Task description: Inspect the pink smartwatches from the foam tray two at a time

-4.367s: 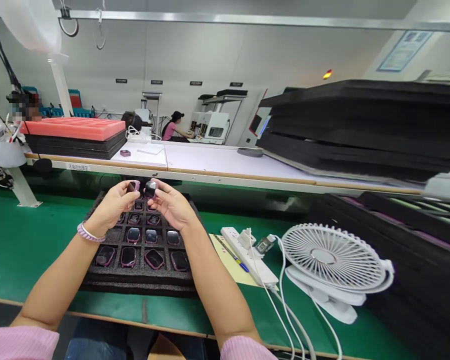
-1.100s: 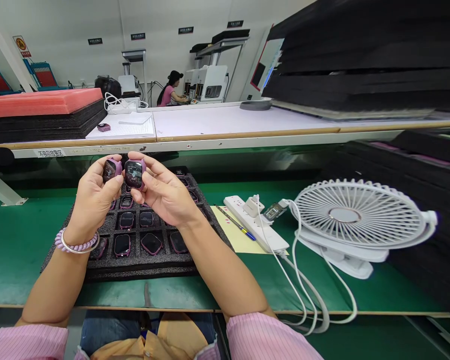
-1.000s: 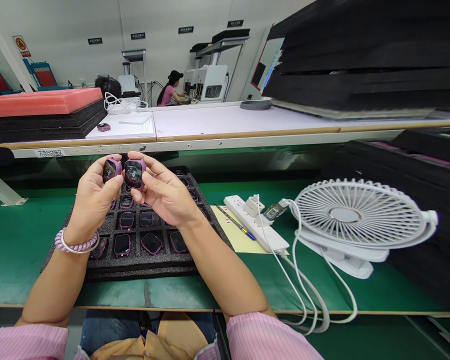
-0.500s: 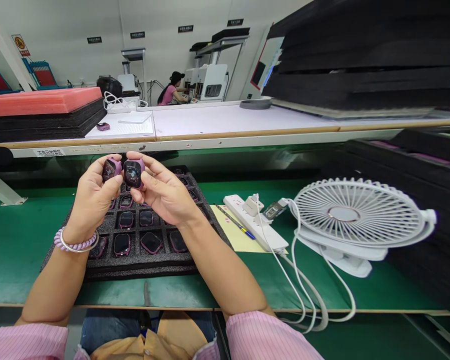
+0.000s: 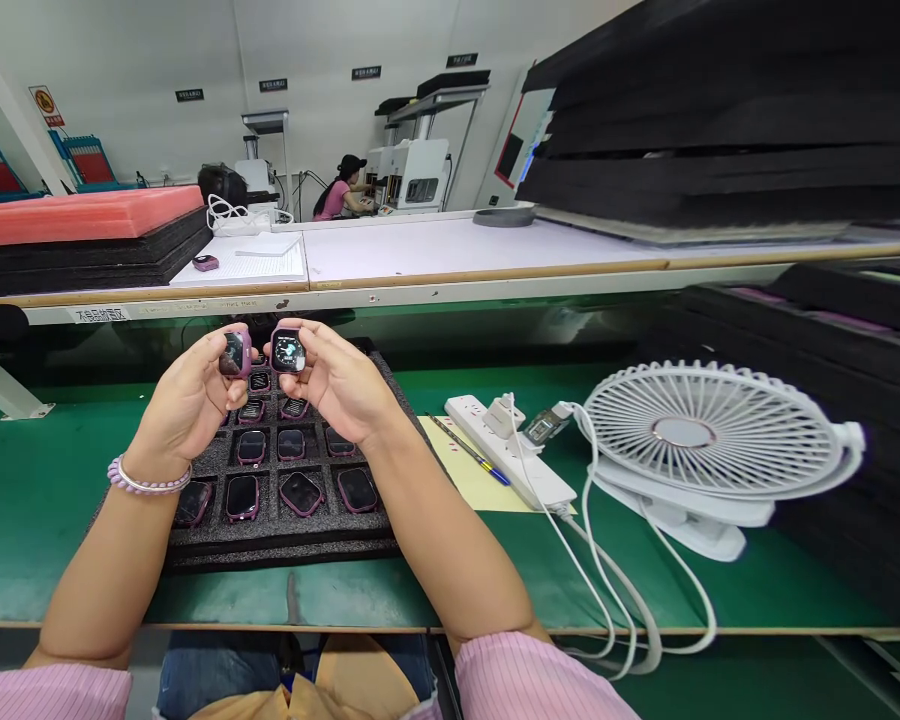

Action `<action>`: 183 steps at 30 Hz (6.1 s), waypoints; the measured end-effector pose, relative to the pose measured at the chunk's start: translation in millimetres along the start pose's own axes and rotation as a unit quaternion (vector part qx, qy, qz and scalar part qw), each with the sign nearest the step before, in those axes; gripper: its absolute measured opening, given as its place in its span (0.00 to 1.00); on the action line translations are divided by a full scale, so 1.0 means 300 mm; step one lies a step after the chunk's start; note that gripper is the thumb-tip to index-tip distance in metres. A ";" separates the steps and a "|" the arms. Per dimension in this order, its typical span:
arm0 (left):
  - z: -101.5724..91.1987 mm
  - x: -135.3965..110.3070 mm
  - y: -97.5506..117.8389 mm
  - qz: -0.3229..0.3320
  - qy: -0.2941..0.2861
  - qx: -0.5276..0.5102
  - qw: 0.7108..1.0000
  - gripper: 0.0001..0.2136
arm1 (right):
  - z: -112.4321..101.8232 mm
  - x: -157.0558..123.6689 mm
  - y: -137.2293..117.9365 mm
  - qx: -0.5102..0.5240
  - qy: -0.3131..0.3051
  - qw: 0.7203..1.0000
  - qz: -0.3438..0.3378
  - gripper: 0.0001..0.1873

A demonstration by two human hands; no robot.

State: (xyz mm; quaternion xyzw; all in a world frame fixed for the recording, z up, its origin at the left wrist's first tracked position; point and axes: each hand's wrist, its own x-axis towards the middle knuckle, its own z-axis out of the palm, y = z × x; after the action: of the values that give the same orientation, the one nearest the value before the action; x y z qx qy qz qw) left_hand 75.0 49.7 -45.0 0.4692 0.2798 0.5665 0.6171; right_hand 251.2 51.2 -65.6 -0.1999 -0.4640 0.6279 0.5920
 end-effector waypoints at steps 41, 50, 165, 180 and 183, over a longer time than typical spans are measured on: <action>0.009 -0.016 -0.006 0.102 -0.010 0.104 0.989 0.25 | 0.005 -0.040 -0.030 -0.050 -0.052 0.996 -0.052 0.27; 0.017 -0.023 0.000 0.113 -0.010 0.088 0.990 0.25 | 0.000 -0.031 -0.030 -0.019 -0.039 0.999 -0.005 0.24; -0.006 -0.006 -0.024 0.130 -0.025 0.145 0.981 0.19 | 0.004 -0.018 -0.018 -0.071 -0.004 0.997 -0.025 0.26; 0.000 -0.009 -0.023 0.117 -0.044 0.140 0.982 0.22 | 0.002 -0.015 -0.010 -0.089 -0.010 0.995 -0.044 0.25; 0.001 -0.011 -0.023 0.118 -0.044 0.138 0.982 0.23 | 0.000 -0.013 -0.006 -0.085 -0.011 0.995 -0.047 0.25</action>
State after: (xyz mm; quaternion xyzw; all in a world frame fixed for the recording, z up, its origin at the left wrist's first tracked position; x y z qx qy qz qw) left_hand 77.6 46.9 -51.6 0.6043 0.2707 0.5696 0.4869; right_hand 253.1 47.3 -65.4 -0.2204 -0.5308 0.5597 0.5970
